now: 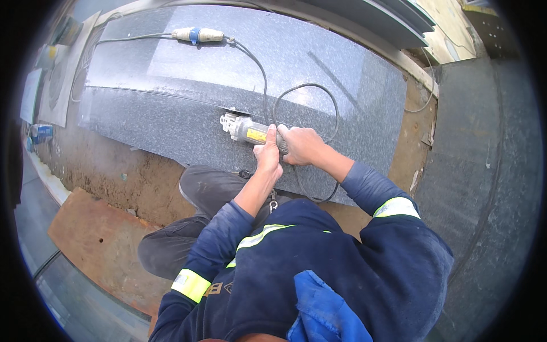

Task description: The person uses an angle grinder to cut a large gray stone slab placed on the ground. They hold the slab with one hand and guide the grinder with the other, creating a cut line along the slab's surface.

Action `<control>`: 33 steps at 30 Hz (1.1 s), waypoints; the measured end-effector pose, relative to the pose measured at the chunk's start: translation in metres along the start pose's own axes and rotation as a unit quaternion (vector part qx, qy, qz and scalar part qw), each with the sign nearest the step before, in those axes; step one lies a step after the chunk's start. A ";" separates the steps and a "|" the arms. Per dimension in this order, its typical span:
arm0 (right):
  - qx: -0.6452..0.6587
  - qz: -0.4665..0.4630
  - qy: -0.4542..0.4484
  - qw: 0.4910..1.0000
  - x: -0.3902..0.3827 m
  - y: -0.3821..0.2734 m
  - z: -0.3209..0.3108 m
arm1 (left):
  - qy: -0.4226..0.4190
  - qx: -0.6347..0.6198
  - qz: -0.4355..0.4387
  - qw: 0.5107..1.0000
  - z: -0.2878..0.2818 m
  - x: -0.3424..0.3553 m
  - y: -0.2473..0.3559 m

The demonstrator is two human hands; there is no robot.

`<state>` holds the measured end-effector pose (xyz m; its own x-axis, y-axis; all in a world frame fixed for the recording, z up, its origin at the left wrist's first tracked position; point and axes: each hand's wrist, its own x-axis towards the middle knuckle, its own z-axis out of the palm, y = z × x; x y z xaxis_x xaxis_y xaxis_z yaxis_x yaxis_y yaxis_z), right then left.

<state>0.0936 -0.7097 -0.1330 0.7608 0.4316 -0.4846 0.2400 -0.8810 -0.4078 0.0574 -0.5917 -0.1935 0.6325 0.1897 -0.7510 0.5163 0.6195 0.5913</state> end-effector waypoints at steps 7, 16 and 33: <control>0.016 -0.073 0.112 0.991 -0.015 -0.008 0.006 | 0.040 -0.066 0.045 0.996 0.002 -0.018 0.011; 0.394 -0.226 0.047 0.890 0.044 -0.103 -0.024 | -0.004 -0.166 0.155 0.974 -0.092 -0.029 0.197; -0.181 0.140 0.338 0.913 -0.005 0.207 -0.030 | -0.053 -0.111 0.250 0.960 -0.144 -0.097 0.227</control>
<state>0.1580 -0.8995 -0.1917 0.9919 0.0687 0.1072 0.0690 -0.9976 0.0017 0.0296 -0.3600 -0.0285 0.8305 0.4351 -0.3479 0.0042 0.6196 0.7849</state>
